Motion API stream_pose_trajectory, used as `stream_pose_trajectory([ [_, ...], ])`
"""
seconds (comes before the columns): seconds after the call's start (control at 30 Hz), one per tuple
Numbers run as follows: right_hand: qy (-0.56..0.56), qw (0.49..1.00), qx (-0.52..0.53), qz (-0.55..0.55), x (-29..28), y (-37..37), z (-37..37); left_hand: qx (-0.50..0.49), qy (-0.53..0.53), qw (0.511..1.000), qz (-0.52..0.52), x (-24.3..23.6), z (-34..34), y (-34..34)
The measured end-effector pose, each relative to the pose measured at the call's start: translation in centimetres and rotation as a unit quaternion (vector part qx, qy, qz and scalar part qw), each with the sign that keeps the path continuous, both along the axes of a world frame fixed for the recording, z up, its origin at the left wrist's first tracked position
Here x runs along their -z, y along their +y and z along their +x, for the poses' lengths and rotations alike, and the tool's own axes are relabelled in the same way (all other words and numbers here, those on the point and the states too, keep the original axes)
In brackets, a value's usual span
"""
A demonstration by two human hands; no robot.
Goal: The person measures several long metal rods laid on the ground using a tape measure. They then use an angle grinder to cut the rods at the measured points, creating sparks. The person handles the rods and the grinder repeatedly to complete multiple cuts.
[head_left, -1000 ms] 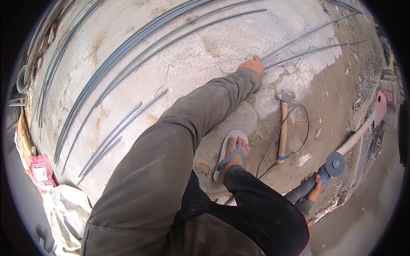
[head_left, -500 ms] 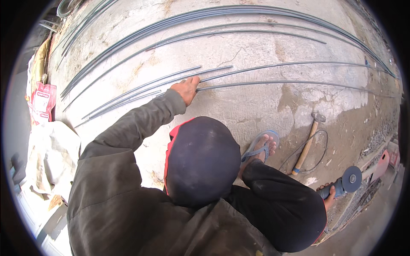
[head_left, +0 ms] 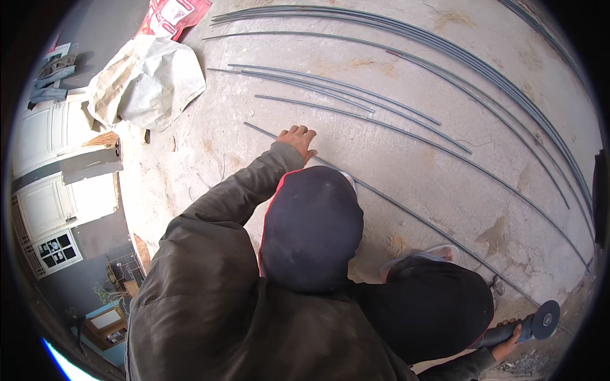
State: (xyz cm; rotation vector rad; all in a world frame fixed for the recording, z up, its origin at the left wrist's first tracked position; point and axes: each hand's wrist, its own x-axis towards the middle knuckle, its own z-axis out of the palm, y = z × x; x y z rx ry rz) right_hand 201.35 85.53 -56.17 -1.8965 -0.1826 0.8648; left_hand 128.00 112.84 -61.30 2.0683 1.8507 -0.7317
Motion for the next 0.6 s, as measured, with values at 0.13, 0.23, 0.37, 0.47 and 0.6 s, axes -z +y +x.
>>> stream_pose_trajectory([
  [0.13, 0.002, 1.0, -0.012, -0.017, -1.3, 1.3, -3.7, 0.052, -0.142, 0.988, -0.024, 2.2, 3.3, 0.9],
  [0.23, 0.037, 0.996, 0.061, -0.058, 0.4, 0.3, -4.5, 0.091, -0.193, 0.977, 0.033, 5.7, -0.9, 4.9],
  [0.37, -0.051, 0.988, 0.116, -0.092, -2.3, -1.3, -7.2, 0.116, -0.298, 0.934, 0.158, 10.3, -1.9, 13.3],
  [0.47, -0.101, 0.981, 0.155, -0.065, -2.1, -4.0, -10.4, 0.148, -0.292, 0.928, 0.178, 11.2, -2.1, 16.9],
  [0.6, -0.081, 0.977, 0.195, -0.04, -7.3, -5.9, -20.0, 0.19, -0.317, 0.915, 0.164, 12.7, -4.8, 17.2],
])
